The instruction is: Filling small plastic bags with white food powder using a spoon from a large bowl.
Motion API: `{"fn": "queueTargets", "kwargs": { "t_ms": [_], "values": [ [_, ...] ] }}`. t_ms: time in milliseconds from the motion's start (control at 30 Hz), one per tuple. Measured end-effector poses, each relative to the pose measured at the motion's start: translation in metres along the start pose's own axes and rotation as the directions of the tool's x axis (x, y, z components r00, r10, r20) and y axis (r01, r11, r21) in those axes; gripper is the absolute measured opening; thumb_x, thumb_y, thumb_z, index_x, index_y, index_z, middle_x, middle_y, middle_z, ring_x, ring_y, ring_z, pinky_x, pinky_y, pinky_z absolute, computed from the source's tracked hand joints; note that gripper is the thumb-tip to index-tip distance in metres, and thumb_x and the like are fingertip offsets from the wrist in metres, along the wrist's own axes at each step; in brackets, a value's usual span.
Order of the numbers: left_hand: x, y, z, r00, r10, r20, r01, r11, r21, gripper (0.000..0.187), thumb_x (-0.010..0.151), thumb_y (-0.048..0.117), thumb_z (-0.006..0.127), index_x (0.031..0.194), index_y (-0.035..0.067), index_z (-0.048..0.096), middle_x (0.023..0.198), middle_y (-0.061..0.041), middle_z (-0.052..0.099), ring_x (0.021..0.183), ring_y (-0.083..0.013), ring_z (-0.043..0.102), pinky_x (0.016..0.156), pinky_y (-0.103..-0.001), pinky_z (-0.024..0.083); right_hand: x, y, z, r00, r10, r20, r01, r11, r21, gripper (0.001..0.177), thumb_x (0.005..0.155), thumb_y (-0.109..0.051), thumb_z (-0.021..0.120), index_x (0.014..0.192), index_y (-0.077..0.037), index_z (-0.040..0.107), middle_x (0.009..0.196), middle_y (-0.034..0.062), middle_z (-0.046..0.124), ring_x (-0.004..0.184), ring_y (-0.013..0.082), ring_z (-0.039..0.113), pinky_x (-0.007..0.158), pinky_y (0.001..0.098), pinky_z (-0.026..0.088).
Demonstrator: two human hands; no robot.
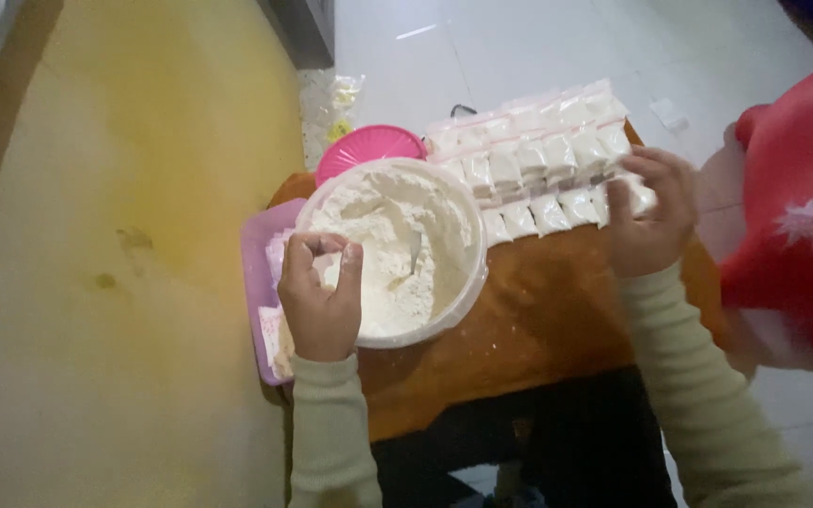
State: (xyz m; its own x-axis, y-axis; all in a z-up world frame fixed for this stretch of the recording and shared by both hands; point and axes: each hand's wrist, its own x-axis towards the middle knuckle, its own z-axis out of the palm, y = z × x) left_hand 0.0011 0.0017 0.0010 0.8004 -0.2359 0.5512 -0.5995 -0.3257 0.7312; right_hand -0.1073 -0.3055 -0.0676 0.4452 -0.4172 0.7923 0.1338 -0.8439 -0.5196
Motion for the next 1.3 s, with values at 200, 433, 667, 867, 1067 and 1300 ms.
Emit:
{"fn": "queueTargets", "kwargs": {
  "t_ms": [200,433,667,867,1067,1300],
  "values": [
    [-0.003,-0.018,0.000,0.999,0.029,-0.035,-0.028,0.999,0.020,0.016,0.095,0.016,0.070,0.088,0.009,0.057,0.085,-0.009,0.066,0.089,-0.0333,0.067,0.103,-0.054,0.041,0.013,-0.131,0.058,0.992,-0.128,0.015,0.106,0.877,0.469,0.041,0.094,-0.043,0.069,0.101,-0.003,0.075,0.102,0.0150,0.073,0.099,0.0324,0.070,0.093,0.0405,0.054],
    [-0.002,-0.021,0.000,0.998,0.036,-0.048,-0.034,0.998,0.050,0.015,0.091,0.014,0.071,0.091,0.007,0.058,0.087,-0.015,0.067,0.092,-0.0393,0.068,0.092,-0.050,0.049,0.001,-0.157,0.101,0.949,-0.231,0.215,0.133,0.910,0.393,0.020,0.090,-0.019,0.077,0.103,-0.005,0.072,0.098,0.0133,0.069,0.094,0.0353,0.070,0.084,0.0428,0.056],
    [-0.003,-0.046,-0.013,0.942,-0.198,-0.272,0.018,0.836,-0.548,0.020,0.096,0.008,0.067,0.097,0.013,0.047,0.097,-0.002,0.062,0.091,-0.0086,0.060,0.087,-0.025,0.049,-0.006,-0.140,0.106,0.937,-0.215,0.274,0.148,0.958,0.244,0.014,0.090,-0.014,0.078,0.098,-0.004,0.071,0.093,0.0146,0.066,0.092,0.0389,0.067,0.082,0.0465,0.054],
    [-0.020,-0.065,-0.083,0.911,-0.260,-0.321,0.147,0.930,-0.337,0.017,0.096,0.009,0.067,0.097,0.011,0.050,0.094,-0.005,0.060,0.087,-0.0124,0.059,0.080,-0.028,0.049,-0.007,-0.144,0.103,0.921,-0.179,0.347,0.129,0.978,0.161,0.011,0.093,-0.009,0.077,0.099,-0.002,0.072,0.094,0.0167,0.067,0.097,0.0394,0.067,0.087,0.0481,0.052],
    [-0.028,-0.093,-0.097,0.921,-0.386,-0.048,0.384,0.883,0.268,0.011,0.091,0.018,0.066,0.100,0.011,0.066,0.096,-0.014,0.074,0.097,-0.0331,0.073,0.085,-0.044,0.057,-0.004,-0.152,0.097,0.898,-0.086,0.431,0.062,0.996,0.068,0.014,0.093,-0.014,0.079,0.102,-0.005,0.074,0.099,0.0147,0.069,0.099,0.0350,0.067,0.089,0.0443,0.053],
    [-0.006,-0.178,-0.066,0.835,-0.468,0.290,0.165,0.715,0.679,0.037,0.095,0.040,0.067,0.111,0.007,0.068,0.109,-0.018,0.071,0.107,-0.0396,0.069,0.091,-0.052,0.057,-0.004,-0.153,0.097,0.877,-0.069,0.475,0.047,0.997,0.058,0.017,0.090,-0.013,0.080,0.103,-0.004,0.074,0.100,0.0170,0.070,0.096,0.0353,0.068,0.085,0.0461,0.056]
  ]
}}
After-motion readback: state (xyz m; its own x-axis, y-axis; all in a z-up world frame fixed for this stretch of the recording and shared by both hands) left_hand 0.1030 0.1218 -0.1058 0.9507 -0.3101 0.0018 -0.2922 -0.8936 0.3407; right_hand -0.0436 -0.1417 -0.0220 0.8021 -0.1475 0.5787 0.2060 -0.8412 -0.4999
